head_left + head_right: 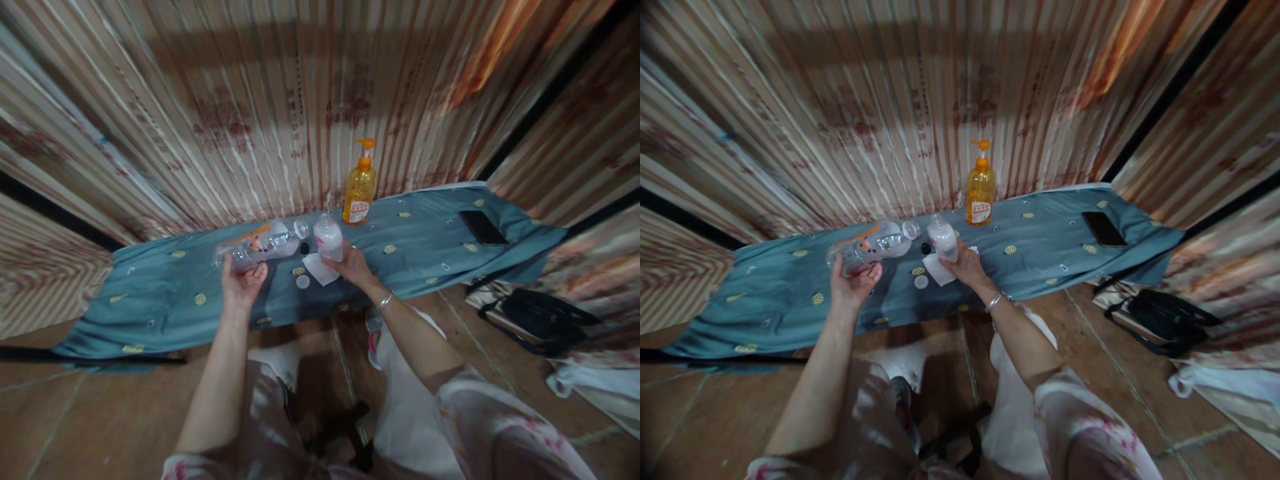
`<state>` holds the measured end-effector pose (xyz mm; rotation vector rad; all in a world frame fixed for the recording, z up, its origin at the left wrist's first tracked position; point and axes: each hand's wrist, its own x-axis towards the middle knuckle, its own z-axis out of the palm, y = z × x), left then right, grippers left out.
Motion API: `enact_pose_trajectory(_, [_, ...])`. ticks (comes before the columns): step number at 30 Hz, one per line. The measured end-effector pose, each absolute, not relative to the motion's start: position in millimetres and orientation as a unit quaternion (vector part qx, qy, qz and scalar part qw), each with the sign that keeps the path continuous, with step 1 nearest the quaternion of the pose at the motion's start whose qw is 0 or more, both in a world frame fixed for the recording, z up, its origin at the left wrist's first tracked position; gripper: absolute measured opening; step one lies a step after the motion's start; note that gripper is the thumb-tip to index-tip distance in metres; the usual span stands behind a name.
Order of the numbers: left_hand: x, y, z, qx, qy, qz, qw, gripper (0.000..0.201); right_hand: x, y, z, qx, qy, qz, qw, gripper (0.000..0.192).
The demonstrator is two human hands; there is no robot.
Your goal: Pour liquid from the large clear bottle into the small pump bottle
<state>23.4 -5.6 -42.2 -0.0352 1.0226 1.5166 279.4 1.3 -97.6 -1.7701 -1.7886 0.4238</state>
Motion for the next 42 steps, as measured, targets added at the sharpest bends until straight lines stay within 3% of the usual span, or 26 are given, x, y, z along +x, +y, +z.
enact_pose_trajectory(16, [18,-18,-56,-0.045,0.432,0.625,0.648,0.039,278,6,-110,-0.684,-0.64,0.153,0.315,0.061])
enact_pose_trajectory(24, [35,-26,-76,-0.104,0.369,0.618,0.686,0.039,282,3,-115,-0.694,-0.641,0.147,0.293,0.052])
enact_pose_trajectory(42, [52,-3,-85,-0.212,0.217,0.613,0.729,0.064,281,0,-118,-0.724,-0.619,0.13,0.274,0.049])
